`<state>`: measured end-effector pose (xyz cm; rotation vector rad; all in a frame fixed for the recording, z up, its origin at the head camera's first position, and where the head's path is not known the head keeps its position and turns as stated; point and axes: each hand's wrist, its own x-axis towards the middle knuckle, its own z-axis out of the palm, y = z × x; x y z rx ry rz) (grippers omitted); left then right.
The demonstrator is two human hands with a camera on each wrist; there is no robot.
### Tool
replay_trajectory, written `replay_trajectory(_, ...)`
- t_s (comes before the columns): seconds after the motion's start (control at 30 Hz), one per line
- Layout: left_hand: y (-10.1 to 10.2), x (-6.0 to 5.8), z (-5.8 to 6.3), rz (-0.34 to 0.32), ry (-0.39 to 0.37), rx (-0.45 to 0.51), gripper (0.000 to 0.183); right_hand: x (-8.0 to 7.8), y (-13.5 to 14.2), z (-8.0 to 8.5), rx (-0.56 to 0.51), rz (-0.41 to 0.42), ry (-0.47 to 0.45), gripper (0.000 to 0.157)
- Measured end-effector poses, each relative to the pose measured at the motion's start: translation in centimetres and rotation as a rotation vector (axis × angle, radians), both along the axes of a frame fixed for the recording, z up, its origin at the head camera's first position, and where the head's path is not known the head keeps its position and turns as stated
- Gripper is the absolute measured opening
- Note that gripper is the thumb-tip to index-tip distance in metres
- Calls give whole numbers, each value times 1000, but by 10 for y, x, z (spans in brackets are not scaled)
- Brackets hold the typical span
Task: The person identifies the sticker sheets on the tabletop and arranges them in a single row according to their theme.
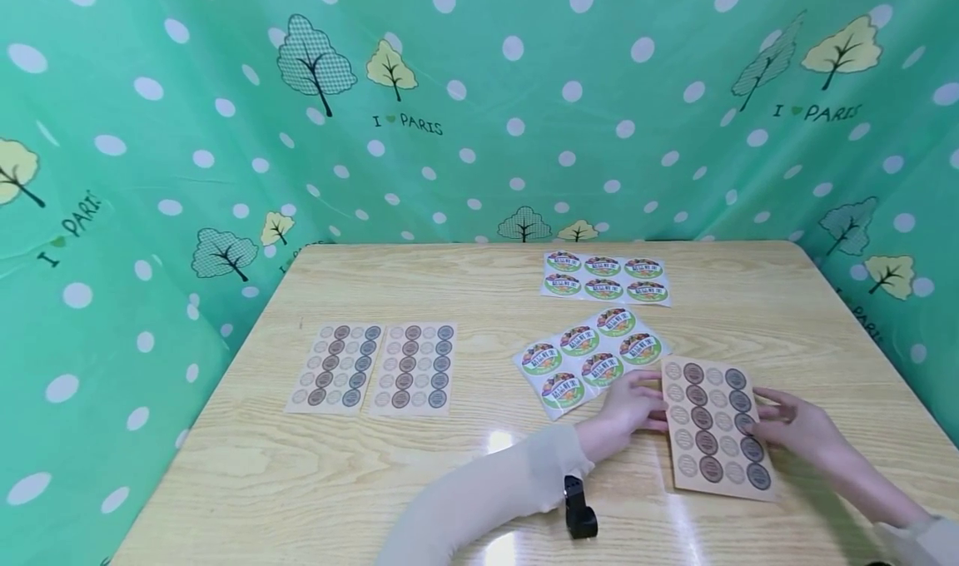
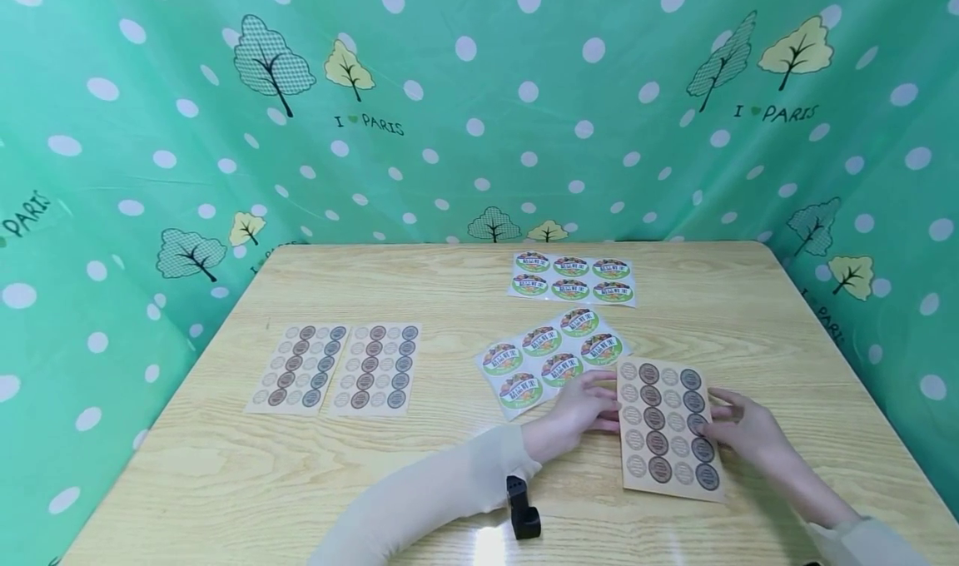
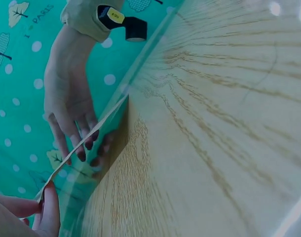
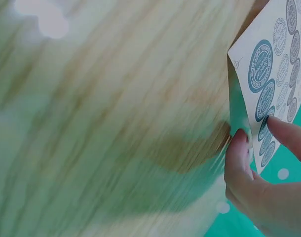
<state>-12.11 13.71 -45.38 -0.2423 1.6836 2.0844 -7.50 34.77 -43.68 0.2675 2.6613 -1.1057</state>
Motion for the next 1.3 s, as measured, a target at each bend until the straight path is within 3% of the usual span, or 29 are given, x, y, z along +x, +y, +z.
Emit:
replay_trajectory(0.13,-5,0,2,12,6,4,41,-1,0,1,-88,-41,-45,74)
replay_trajectory(0.37,-16,-1,6,16,11,5,40,0,-8,3,-337,-102,-72,74)
replay_trajectory(0.53,-27,-3,7,17,12,4,37,0,-16,5,-441,-120,-98,74)
replay_trajectory(0.9,-56,-11,10,10,8,47,35,-9,-43,5,-562,-106,-93,73)
replay_trajectory(1.03,-70,-15,12,7,18,49,35,-15,-50,1,-664,-83,-87,59)
replay_trajectory(1.3,-95,-23,11,16,32,73,34,-26,-77,8,-641,-74,-75,68)
